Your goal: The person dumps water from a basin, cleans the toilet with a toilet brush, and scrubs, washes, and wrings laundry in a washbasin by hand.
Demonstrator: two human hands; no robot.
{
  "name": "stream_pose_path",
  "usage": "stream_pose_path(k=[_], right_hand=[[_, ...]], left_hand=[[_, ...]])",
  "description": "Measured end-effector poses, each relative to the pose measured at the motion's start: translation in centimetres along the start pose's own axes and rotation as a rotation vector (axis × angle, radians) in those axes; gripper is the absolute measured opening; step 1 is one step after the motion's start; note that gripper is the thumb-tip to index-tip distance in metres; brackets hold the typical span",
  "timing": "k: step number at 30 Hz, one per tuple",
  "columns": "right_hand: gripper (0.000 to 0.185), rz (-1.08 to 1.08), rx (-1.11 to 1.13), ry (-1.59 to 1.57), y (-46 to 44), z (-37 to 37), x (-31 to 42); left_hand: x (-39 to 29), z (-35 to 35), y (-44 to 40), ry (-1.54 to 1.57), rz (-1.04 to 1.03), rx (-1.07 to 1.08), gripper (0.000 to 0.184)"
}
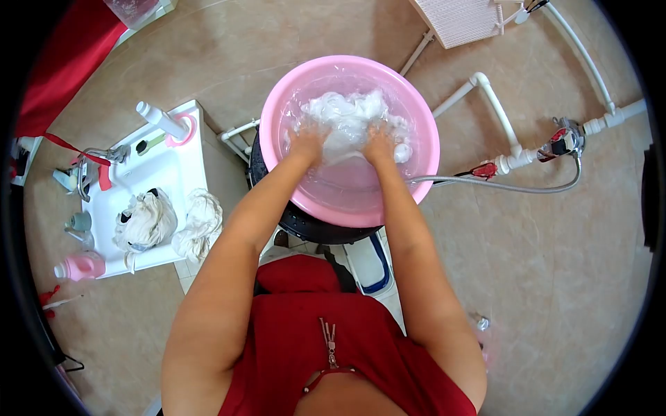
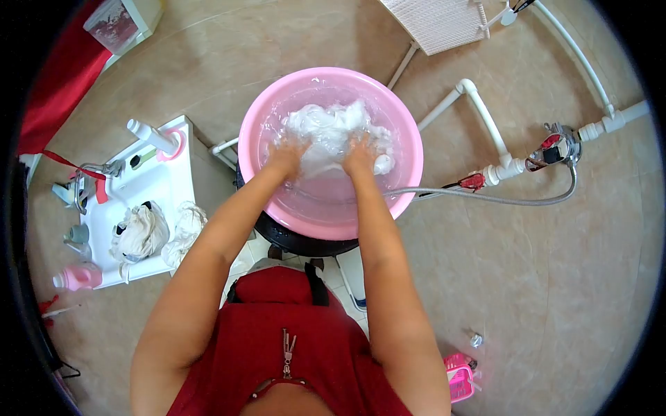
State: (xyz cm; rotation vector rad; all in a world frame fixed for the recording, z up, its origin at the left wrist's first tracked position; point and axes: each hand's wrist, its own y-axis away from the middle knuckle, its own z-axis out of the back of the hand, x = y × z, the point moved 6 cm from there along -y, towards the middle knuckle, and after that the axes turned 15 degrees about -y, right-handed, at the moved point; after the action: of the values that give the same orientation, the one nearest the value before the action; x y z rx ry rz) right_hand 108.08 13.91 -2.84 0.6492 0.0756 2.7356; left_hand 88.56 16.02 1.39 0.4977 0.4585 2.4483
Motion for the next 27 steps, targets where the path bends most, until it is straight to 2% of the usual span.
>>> stream_pose_path(k=[1,3,4,7,9,12,14,15,17,20,23,27], right_hand=[[0.085,0.056,-0.03,-0.024,-0.2,0.0,0.0],[0.074,-0.015,-0.032,0.185,-1.0,-0.1,-0.6],[0.069,-0.05,-0.035,0.288,-1.4,0.0,-0.6],[0.05,0.16,0.051,0.092,-2.8,1.4,-0.7],[0.041,0.023,0.078,-0.42,-3.8,4.6,-1.8],[0.024,-0.105,0.088,-1.052,-0.7,12.3,3.1],[0.015,0.05,0.122,-1.209,0.4,16.2,6.7],[0.013,0.043,0.116,-1.286,1.3,18.0,8.2],[0.008,0.029,0.102,-1.44,3.8,21.2,11.1],[0.01,0.189,0.159,-1.629,6.7,24.6,13.9],[0.008,0.356,0.308,-1.758,10.0,26.3,16.4],[0.008,0.379,0.369,-1.992,12.8,26.1,16.9]], left_hand=[[-0.1,-0.2,0.0,0.057,-0.033,0.035,0.098],[-0.3,-0.3,0.0,0.17,-0.096,0.101,0.095],[0.0,-0.1,0.1,0.237,-0.094,0.06,0.09],[1.7,-0.9,-0.2,0.461,-0.059,-0.101,0.078],[3.2,-2.5,-1.5,0.655,0.001,-0.267,0.07],[5.5,-1.2,-0.4,0.852,0.153,-0.241,0.067],[4.4,-1.0,0.5,1.247,0.205,0.061,0.073],[3.4,-0.4,1.2,1.437,0.229,0.221,0.076],[1.6,2.1,3.2,1.697,0.203,0.343,0.082],[-0.9,6.6,4.4,2.048,0.08,0.521,0.087],[-1.9,12.4,4.7,2.323,-0.443,0.368,0.076],[-1.8,15.5,4.9,2.618,-0.322,0.163,0.053]])
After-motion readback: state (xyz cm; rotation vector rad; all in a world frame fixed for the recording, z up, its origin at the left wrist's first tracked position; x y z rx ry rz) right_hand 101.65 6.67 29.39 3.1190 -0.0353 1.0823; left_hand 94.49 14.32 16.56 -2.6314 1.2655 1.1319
